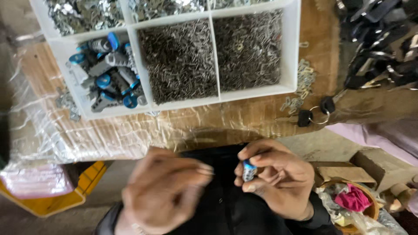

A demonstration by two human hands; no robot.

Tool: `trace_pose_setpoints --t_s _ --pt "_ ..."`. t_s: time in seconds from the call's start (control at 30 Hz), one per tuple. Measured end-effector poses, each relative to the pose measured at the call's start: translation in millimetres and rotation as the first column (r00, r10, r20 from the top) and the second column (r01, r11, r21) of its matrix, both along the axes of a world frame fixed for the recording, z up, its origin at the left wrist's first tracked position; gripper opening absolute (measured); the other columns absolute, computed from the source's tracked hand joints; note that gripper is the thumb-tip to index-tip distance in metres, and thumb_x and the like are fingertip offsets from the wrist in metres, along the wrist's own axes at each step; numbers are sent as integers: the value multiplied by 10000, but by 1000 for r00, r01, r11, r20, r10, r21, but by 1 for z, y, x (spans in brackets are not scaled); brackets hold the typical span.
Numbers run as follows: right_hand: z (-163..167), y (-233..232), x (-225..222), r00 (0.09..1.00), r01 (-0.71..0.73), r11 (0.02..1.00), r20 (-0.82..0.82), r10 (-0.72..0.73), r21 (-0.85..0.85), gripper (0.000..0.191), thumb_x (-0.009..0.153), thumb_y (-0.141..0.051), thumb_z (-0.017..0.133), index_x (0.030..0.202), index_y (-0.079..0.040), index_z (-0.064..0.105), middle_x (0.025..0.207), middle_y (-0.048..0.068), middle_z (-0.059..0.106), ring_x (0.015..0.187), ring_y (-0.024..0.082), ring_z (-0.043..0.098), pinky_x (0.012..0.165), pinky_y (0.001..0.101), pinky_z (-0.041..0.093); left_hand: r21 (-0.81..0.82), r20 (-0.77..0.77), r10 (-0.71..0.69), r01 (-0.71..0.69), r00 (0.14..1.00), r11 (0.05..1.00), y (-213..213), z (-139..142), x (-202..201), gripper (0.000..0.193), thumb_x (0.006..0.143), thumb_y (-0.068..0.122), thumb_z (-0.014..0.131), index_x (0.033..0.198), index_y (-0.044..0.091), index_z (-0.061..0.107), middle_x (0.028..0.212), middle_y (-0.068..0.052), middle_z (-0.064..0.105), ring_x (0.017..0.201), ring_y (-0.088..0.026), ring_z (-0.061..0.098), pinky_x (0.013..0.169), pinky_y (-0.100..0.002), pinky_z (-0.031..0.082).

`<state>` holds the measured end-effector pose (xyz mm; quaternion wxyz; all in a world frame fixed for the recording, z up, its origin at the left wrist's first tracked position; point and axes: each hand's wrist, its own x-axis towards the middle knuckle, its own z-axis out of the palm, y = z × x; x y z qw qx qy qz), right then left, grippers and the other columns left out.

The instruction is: The person sits at a workbench and assembles small lock cylinder components by hand. They pick tiny metal pins and springs from a compartment tray, insert them into a lock core held in their hands, press the parts into place, and set finished cores aside with other completed locks.

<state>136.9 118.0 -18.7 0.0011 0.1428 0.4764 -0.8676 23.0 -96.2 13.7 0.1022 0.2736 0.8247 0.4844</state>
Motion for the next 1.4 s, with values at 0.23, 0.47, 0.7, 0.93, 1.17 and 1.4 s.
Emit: trace_pose_setpoints --t_s 0.23,0.47,0.7,0.93,1.17,1.4 --pt "-9 14 8 994 -73 982 99 56 177 362 881 69 791 1233 72 705 1257 298 666 932 220 750 773 263 668 28 -367 -173 197 914 980 30 -4 -11 221 827 82 892 997 48 756 995 -54 726 856 -193 697 741 -316 546" --pt "-8 0 -12 958 -286 958 11 286 19 307 922 10 796 1216 77 742 1197 267 673 921 217 765 785 303 684 327 424 -165 19 890 945 -13 -9 13 173 933 60 852 1070 118 763 1032 -45 672 890 -142 685 792 -242 562" --pt "-12 -12 -29 913 -407 904 42 405 128 316 865 54 838 1164 78 737 1182 235 671 989 258 757 756 314 690 243 507 9 -153 862 958 -29 -6 15 325 890 115 871 1130 98 652 1001 -51 628 844 -157 614 755 -284 529" --pt "-6 -21 -19 990 -137 990 20 136 33 360 909 47 814 1246 56 688 1239 261 649 973 254 754 798 381 705 -469 -353 38 -212 935 857 -12 -5 -20 571 992 458 731 1432 108 631 1072 -102 584 903 -280 566 784 -411 496" --pt "-2 -18 -16 994 -109 991 18 108 83 343 913 75 815 1231 59 687 1229 272 649 965 270 744 795 392 699 -450 -332 18 -175 943 876 -16 2 -20 553 928 486 711 1367 152 669 1161 -106 564 992 -289 553 843 -411 492" --pt "-3 -10 -16 986 -159 982 -25 162 104 331 926 100 793 1231 27 691 1214 256 658 952 265 755 787 371 709 -143 -407 -232 189 884 971 -43 -18 -15 267 844 110 780 1106 59 771 1123 -86 676 1058 -252 655 881 -376 589"
